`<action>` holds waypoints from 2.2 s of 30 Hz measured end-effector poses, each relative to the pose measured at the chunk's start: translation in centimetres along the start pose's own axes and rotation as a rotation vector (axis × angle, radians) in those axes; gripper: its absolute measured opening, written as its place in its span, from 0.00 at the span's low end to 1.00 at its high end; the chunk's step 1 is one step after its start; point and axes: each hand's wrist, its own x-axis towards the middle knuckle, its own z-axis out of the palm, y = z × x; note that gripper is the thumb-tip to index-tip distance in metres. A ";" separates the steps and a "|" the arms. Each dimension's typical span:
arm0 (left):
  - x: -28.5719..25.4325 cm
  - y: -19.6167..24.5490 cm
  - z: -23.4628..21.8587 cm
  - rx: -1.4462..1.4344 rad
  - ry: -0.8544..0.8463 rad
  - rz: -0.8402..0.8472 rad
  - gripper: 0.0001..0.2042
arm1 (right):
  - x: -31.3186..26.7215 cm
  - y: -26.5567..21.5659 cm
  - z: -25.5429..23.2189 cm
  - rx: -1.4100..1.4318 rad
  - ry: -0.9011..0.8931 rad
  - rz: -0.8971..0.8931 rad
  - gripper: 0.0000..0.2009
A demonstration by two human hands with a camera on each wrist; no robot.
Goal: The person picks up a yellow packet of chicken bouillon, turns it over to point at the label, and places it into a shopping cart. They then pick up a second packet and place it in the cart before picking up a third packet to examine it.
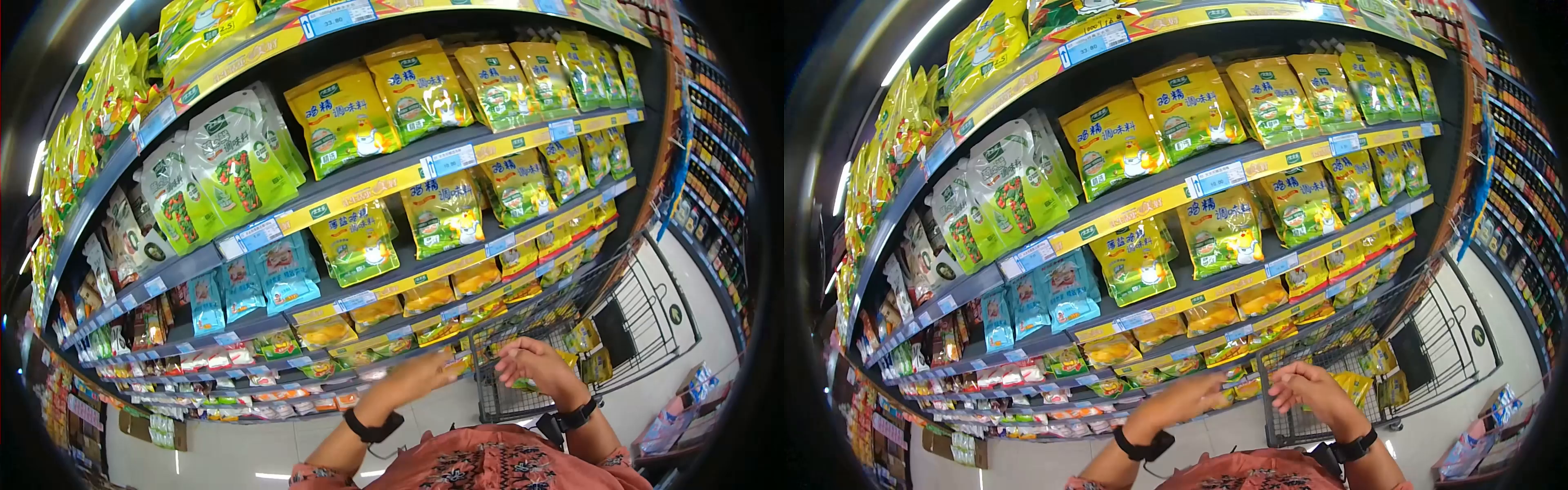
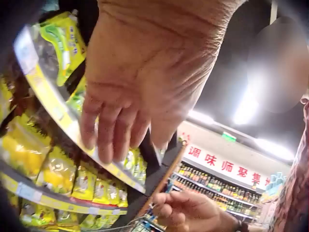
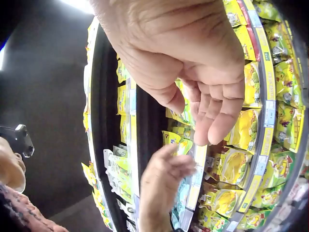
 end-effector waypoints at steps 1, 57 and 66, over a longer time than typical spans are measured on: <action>-0.6 -0.3 1.2 0.040 -0.146 -0.134 0.24 | 0.1 -0.3 -0.4 0.006 -0.006 0.000 0.12; 4.9 6.1 13.5 -0.254 0.042 -0.361 0.30 | -2.2 -1.6 -16.3 -0.031 -0.033 0.029 0.11; 5.1 6.9 13.3 -0.375 0.149 -0.367 0.32 | -1.6 -0.5 -16.8 -0.007 -0.066 0.013 0.10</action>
